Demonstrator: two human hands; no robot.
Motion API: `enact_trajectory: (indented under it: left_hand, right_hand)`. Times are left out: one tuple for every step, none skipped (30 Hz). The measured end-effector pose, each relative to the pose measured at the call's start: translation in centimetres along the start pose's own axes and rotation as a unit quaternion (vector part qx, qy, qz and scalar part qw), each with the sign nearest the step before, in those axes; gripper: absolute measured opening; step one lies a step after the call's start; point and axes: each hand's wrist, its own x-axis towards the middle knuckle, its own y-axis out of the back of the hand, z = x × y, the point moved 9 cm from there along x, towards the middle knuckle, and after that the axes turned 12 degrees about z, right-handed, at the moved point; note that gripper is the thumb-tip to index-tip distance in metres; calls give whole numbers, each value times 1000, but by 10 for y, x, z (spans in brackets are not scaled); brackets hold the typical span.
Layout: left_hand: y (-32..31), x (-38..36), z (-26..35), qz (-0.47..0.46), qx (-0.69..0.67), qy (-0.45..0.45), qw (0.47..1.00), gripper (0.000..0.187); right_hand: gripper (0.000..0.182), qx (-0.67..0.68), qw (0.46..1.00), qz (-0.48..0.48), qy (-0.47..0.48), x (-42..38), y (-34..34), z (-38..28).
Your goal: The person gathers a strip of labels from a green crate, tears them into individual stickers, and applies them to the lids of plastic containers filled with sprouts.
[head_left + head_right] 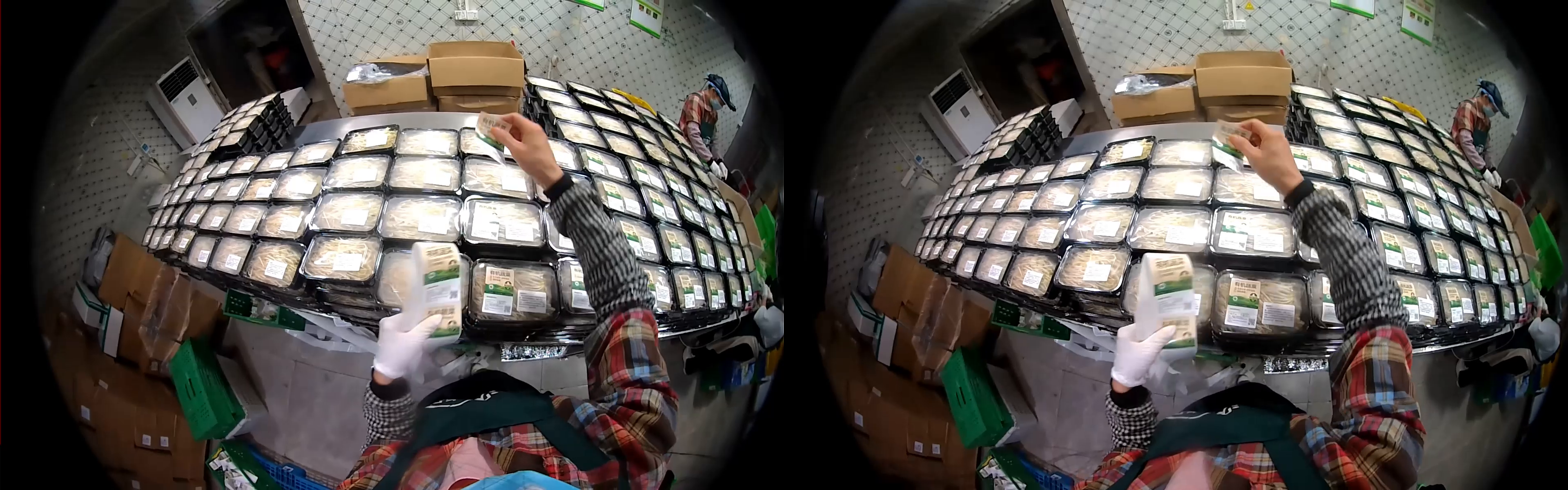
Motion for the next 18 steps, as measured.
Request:
enact_trajectory:
  left_hand:
    - [9,-3,3,-16,1,18,1000,25]
    - [13,-9,15,-22,-6,12,1000,25]
    - [22,-10,18,-15,19,-4,1000,25]
    - [29,-11,20,-7,44,-20,999,25]
    - [35,-13,20,13,26,-6,1000,25]
    - [39,-14,22,26,28,-6,999,25]
    - [42,-15,25,37,32,-5,999,26]
    - [45,-16,27,46,37,-2,998,26]
    - [50,-15,26,65,41,-3,997,28]
    - [48,-13,24,70,15,6,997,29]
    - [45,-10,23,76,-11,14,997,29]
    - [41,-6,22,80,-38,20,996,30]
    - [37,-1,18,76,-38,21,996,30]
    - [31,5,16,69,-26,22,997,29]
    - [25,11,14,61,-15,23,998,28]
    - [18,17,12,52,-4,24,998,27]
    - [12,22,8,40,1,35,999,34]
    - [7,25,16,37,33,-1,999,37]
  right_hand:
    - [37,-87,996,-30,-16,14,-12,51]
    - [42,-132,990,-56,7,24,-29,109]
    - [42,-172,982,-79,15,18,-36,117]
    - [42,-197,975,-91,48,16,-47,141]
    - [45,-250,957,-130,62,12,-59,164]
    - [48,-301,936,-168,76,3,-70,165]
    - [53,-362,912,-176,73,-2,-72,170]
    - [59,-423,885,-184,67,-9,-67,157]
    - [69,-426,883,-162,114,-13,-63,143]
    - [73,-434,867,-143,200,-15,-64,135]
    - [74,-469,836,-184,219,-21,-70,138]
    - [75,-502,801,-221,239,-24,-71,130]
    - [71,-466,816,-260,223,-27,-75,120]
    - [68,-430,827,-298,206,-35,-83,95]
    - [62,-189,901,-364,140,-54,-96,63]
    - [55,65,910,-404,63,-74,-104,25]
    - [47,162,890,-425,24,-100,-105,-14]
    - [38,259,860,-440,-16,-123,-102,-51]
